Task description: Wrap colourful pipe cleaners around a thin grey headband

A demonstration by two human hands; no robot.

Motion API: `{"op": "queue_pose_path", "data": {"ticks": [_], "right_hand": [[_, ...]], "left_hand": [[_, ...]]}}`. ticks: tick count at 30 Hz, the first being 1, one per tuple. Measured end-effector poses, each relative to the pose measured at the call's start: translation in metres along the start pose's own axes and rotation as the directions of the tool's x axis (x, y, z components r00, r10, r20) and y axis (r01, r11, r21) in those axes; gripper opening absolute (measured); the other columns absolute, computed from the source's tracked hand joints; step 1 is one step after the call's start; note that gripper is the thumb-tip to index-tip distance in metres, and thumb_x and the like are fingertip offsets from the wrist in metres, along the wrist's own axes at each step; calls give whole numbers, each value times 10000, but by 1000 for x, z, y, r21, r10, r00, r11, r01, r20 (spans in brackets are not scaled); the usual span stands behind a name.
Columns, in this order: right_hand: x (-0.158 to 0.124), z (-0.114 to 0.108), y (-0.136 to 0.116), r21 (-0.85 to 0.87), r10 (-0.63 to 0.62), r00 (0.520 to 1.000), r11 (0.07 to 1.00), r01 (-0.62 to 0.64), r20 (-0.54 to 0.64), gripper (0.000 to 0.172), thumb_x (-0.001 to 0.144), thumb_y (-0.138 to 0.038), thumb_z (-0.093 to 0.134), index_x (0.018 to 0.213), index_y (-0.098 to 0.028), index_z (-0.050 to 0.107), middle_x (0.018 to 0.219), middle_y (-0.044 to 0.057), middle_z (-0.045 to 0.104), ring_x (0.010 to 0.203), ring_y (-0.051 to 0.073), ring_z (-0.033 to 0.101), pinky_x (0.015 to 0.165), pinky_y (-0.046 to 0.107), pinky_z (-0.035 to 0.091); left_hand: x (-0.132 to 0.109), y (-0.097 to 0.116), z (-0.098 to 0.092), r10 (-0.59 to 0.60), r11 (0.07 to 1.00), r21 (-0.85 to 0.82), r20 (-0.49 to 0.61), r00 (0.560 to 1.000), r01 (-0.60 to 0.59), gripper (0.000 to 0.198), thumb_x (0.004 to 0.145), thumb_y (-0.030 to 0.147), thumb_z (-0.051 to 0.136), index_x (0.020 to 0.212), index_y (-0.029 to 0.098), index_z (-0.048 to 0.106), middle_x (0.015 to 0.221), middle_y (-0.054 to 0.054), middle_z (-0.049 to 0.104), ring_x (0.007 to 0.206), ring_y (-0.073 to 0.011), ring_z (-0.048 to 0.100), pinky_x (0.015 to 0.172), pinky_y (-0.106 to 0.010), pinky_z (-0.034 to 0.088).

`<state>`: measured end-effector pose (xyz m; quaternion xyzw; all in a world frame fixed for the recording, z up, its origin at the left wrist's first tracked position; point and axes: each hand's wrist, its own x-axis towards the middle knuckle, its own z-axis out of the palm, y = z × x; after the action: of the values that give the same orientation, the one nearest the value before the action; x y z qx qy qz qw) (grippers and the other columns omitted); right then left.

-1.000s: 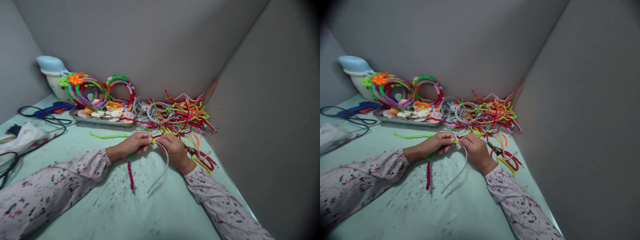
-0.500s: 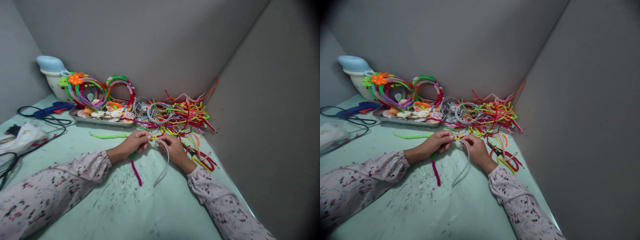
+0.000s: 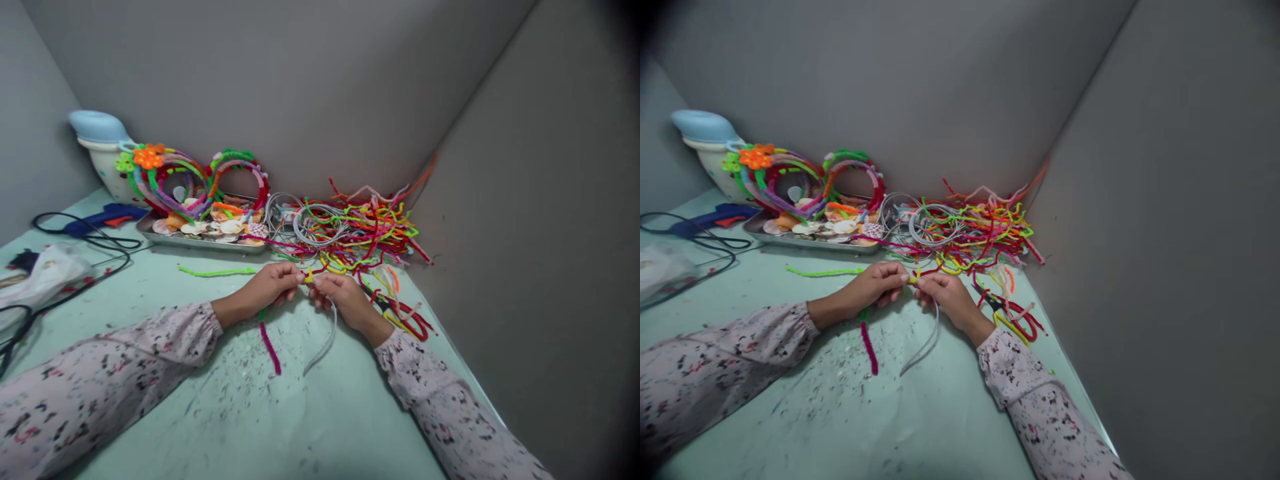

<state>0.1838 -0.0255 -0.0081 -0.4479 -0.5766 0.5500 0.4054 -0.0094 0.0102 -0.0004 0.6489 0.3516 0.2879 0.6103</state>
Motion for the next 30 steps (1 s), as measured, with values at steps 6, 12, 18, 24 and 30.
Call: {"op": "queue_pose_path", "data": {"ticks": [6,12,18,24,30], "right_hand": [[0,1,-2,-9,4,1000,1000,-4,-27,243,807,-386,604,815,-148,648,707,2,625,562,87,537,493,202,363],[0,2,-2,5,2,1000,1000,-2,-31,213,805,-350,596,855,-153,660,708,1,626,570,89,538,497,205,378],[1,2,-1,-22,-21,998,1000,19,-57,219,789,-340,600,875,-151,669,698,2,624,573,92,533,503,211,383],[0,4,-2,-37,-34,995,999,31,-94,200,779,-327,610,850,-150,671,659,-5,616,553,92,524,496,213,382],[1,3,-2,-81,-47,992,996,38,-118,182,769,-324,618,828,-159,667,612,-17,603,520,91,493,501,220,382]], "left_hand": [[1,-1,0,7,1000,5,16,1000,-7,261,832,421,524,759,172,507,534,48,513,371,-45,368,361,-162,259],[1,-2,0,-3,1000,10,5,1000,3,241,839,400,515,756,173,513,531,44,519,366,-45,374,362,-165,257],[1,0,1,-21,999,26,5,1000,21,252,837,414,516,763,174,504,530,41,518,365,-47,374,361,-166,261],[1,0,1,-14,1000,18,20,1000,14,252,842,414,507,761,176,499,537,43,519,369,-46,371,364,-164,262],[0,0,1,-24,1000,21,25,999,23,274,831,440,512,761,176,495,535,47,515,366,-48,366,365,-165,257]]}}
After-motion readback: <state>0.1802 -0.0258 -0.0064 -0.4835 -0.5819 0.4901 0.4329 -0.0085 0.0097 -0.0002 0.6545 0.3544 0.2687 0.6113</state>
